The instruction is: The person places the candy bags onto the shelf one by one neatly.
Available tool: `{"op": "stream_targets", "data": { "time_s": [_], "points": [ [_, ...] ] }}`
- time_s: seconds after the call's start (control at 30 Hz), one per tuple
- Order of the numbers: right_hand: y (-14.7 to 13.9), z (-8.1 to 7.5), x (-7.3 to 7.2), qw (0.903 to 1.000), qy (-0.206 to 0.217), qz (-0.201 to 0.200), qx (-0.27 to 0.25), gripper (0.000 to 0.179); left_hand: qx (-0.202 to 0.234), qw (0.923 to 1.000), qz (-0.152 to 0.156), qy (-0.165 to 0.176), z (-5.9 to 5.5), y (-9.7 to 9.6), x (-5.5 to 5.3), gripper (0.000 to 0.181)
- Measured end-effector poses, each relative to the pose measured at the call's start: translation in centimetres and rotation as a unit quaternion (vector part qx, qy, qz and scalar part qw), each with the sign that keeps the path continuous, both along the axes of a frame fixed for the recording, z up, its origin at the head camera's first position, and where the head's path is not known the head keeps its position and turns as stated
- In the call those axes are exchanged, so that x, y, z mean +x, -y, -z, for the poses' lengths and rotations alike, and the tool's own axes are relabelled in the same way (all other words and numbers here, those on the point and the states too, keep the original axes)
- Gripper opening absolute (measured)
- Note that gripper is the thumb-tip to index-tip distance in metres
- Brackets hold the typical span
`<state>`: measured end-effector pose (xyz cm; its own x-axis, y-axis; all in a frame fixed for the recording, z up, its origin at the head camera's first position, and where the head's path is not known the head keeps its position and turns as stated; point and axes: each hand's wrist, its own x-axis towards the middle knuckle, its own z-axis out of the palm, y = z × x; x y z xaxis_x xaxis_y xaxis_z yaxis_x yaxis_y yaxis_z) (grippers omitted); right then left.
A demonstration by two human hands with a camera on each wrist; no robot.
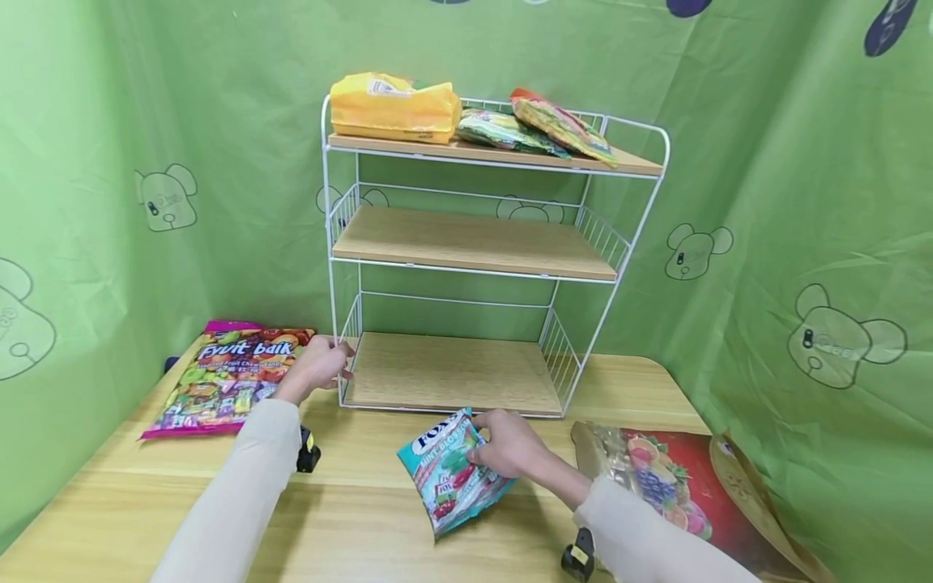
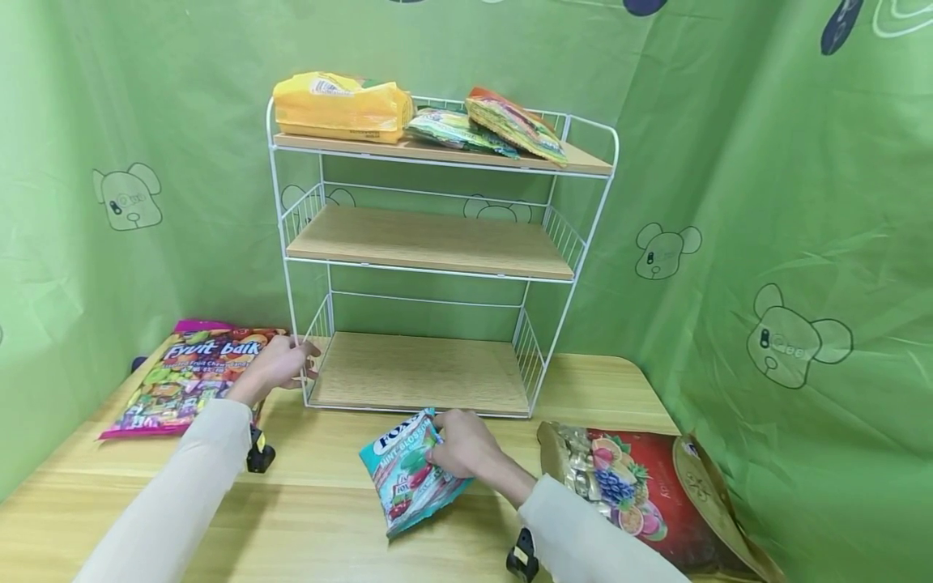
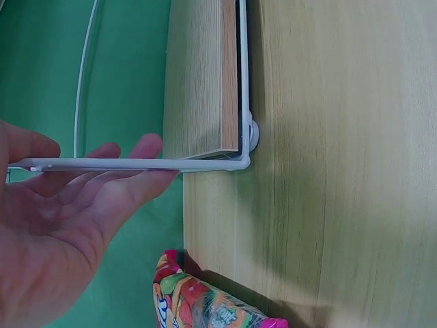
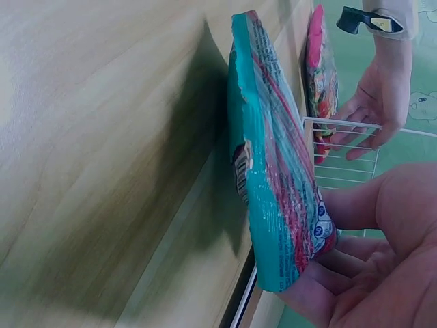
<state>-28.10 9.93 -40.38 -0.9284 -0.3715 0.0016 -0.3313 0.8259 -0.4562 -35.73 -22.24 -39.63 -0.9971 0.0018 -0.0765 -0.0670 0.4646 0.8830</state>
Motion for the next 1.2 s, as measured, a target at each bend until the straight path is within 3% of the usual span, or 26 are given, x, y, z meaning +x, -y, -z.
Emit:
{"op": "stream_targets", "data": {
  "time_s": [0.3, 0.6, 0.87, 1.2],
  "points": [
    [-0.2, -0.3, -0.1, 0.9998, 0.003, 0.002, -0.02, 0.05, 0.002, 1.0, -0.001, -0.001, 0.0, -0.1, -0.2, 0.045],
    [-0.4, -2.2, 0.0, 0.9997, -0.001, 0.015, -0.018, 0.049, 0.01, 0.9999, -0.005, -0.004, 0.2, -0.2, -0.3, 0.044],
    [-1.0, -5.5, -0.3, 0.9978, -0.021, 0.038, -0.049, 0.05, 0.016, 0.9998, -0.008, -0.003, 0.2, 0.0, -0.3, 0.044],
    [-3.0, -10.9, -0.7, 0.9975, -0.038, 0.019, -0.057, 0.049, 0.021, 0.9998, -0.006, 0.002, 0.3, 0.0, -0.3, 0.044]
  ]
}}
